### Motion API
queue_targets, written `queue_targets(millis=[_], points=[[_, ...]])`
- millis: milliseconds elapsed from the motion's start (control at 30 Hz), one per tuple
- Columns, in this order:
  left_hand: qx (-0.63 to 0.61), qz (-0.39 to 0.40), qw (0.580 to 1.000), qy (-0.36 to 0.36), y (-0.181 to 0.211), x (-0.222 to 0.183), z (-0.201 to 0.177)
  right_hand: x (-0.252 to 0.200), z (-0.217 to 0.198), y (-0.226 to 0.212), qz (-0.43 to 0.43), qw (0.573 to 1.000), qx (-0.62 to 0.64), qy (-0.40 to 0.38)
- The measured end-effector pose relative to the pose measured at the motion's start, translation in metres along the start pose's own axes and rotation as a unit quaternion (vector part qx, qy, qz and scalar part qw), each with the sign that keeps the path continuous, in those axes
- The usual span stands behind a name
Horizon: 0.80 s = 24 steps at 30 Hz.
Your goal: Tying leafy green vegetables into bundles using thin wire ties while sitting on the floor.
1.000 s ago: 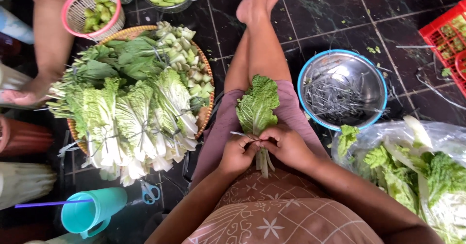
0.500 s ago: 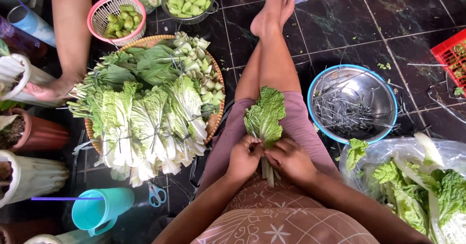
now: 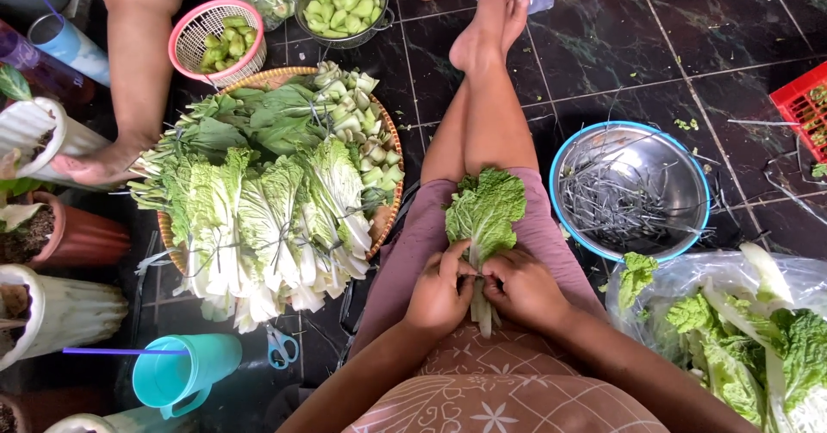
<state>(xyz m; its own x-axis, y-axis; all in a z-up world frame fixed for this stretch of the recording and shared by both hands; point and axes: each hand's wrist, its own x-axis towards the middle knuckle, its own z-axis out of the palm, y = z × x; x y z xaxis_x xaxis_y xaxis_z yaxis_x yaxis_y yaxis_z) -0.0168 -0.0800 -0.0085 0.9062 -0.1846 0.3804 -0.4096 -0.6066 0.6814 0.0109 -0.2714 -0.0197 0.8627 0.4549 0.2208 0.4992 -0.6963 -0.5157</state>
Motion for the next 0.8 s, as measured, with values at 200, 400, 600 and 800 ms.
queue_targets(millis=[200,400,600,800], points=[[-0.030,0.031,0.999,0.014,-0.022,0.005,0.018,0.005,-0.009,0.000,0.111,0.973,0.193,-0.056],[-0.016,0.075,0.997,0.028,-0.012,0.005,0.007,0.005,0.001,0.018,0.163,0.944,0.280,-0.069],[-0.020,0.081,0.996,-0.008,-0.017,0.005,0.007,0.007,-0.004,0.012,0.161,0.941,0.286,-0.080],[0.057,0.091,0.994,0.007,-0.015,0.002,0.007,0.003,-0.006,0.019,0.112,0.959,0.247,-0.081]])
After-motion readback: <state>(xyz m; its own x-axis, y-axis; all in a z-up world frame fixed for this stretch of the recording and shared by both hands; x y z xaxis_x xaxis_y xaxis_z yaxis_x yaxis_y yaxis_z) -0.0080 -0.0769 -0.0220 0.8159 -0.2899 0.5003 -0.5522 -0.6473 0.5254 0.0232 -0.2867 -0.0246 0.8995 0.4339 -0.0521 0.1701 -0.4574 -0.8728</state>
